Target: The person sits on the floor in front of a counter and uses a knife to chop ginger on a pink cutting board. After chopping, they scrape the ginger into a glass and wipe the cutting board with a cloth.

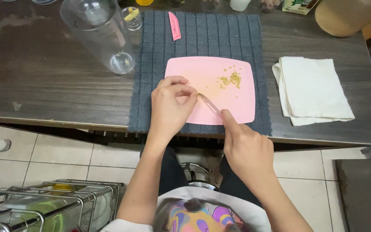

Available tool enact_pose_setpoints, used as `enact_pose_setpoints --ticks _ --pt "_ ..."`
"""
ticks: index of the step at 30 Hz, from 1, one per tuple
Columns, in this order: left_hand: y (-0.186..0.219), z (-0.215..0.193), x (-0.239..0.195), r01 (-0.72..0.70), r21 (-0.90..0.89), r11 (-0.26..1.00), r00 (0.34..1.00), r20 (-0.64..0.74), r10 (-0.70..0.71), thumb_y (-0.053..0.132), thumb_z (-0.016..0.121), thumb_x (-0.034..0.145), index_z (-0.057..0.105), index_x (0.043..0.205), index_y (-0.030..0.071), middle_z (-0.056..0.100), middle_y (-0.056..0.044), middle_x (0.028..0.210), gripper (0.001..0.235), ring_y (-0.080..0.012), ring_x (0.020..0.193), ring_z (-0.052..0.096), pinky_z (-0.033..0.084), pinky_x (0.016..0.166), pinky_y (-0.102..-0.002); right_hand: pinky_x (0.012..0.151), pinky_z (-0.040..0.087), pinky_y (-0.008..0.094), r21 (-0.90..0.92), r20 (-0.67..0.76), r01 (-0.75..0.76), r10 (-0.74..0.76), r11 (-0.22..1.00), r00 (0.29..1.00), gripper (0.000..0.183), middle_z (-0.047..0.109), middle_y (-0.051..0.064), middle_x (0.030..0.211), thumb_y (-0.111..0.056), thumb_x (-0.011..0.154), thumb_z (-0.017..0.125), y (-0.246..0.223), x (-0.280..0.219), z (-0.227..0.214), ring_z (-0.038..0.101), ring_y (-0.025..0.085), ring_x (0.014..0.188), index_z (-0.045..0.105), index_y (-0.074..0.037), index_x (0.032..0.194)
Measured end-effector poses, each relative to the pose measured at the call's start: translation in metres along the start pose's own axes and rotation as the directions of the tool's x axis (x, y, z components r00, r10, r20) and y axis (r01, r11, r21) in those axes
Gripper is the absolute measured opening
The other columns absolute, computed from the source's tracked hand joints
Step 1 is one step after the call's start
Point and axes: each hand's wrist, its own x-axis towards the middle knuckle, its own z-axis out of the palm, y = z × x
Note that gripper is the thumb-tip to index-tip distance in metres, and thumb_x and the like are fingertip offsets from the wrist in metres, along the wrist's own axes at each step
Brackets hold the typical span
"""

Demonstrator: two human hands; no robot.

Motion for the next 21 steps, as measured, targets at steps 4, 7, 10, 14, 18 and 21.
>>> enact_pose_setpoints --ticks 4,7,10,14,18,21 --pt "-0.001 0.001 -0.002 0.010 0.008 1.000 1.000 0.004 -0.010 0.006 0.078 0.078 0.081 0.083 0.005 0.069 -0.014 0.102 0.006 -0.0300 0.099 0.065 0.058 0.083 -0.039 0.038 0.048 0.036 -0.024 -0.007 0.008 -0.008 1.000 1.000 0.033 0.069 0.009 0.055 -0.017 0.100 0.056 -0.003 0.000 -0.001 0.062 0.025 0.036 0.075 -0.019 0.126" --pt "-0.001 0.003 -0.001 -0.007 0.030 1.000 1.000 0.012 0.007 0.005 0.079 0.077 0.081 0.082 0.004 0.068 -0.015 0.104 0.006 -0.0306 0.100 0.065 0.058 0.083 -0.039 0.039 0.049 0.035 -0.072 -0.014 0.022 -0.023 0.997 1.000 0.034 0.068 0.009 0.054 -0.016 0.098 0.057 -0.004 0.000 0.000 0.062 0.024 0.036 0.074 -0.020 0.127" --pt "-0.001 0.004 -0.001 0.000 0.043 0.999 1.000 0.014 -0.001 0.006 0.080 0.076 0.081 0.081 0.005 0.068 -0.014 0.102 0.006 -0.0302 0.099 0.065 0.058 0.083 -0.039 0.037 0.048 0.035 -0.110 -0.012 0.027 -0.028 0.994 1.000 0.034 0.068 0.008 0.055 -0.017 0.098 0.058 -0.006 0.002 0.001 0.062 0.025 0.036 0.075 -0.020 0.127" --pt "0.001 0.003 -0.001 -0.015 0.035 0.999 1.000 0.013 0.015 0.005 0.079 0.075 0.080 0.081 0.004 0.067 -0.014 0.100 0.005 -0.0302 0.098 0.064 0.057 0.083 -0.040 0.040 0.051 0.041 -0.044 0.017 -0.004 0.005 0.999 1.000 0.035 0.069 0.011 0.055 -0.016 0.096 0.058 -0.003 0.003 -0.003 0.064 0.030 0.039 0.076 -0.019 0.125" --pt "-0.007 0.005 0.000 -0.024 0.044 0.999 1.000 0.018 0.023 0.006 0.079 0.076 0.080 0.080 0.005 0.067 -0.013 0.099 0.005 -0.0303 0.098 0.064 0.057 0.083 -0.040 0.039 0.049 0.041 0.028 0.018 -0.073 0.072 0.997 0.997 0.033 0.069 0.013 0.054 -0.014 0.097 0.057 0.001 0.010 -0.008 0.064 0.029 0.039 0.077 -0.014 0.124" --pt "-0.003 0.003 -0.001 -0.029 0.049 0.998 0.999 0.016 0.028 0.006 0.079 0.078 0.081 0.081 0.006 0.067 -0.012 0.099 0.004 -0.0293 0.098 0.064 0.056 0.083 -0.039 0.040 0.051 0.038 0.059 -0.018 -0.070 0.071 0.996 0.997 0.033 0.069 0.012 0.056 -0.014 0.099 0.057 0.003 0.016 -0.003 0.064 0.026 0.040 0.076 -0.014 0.126"
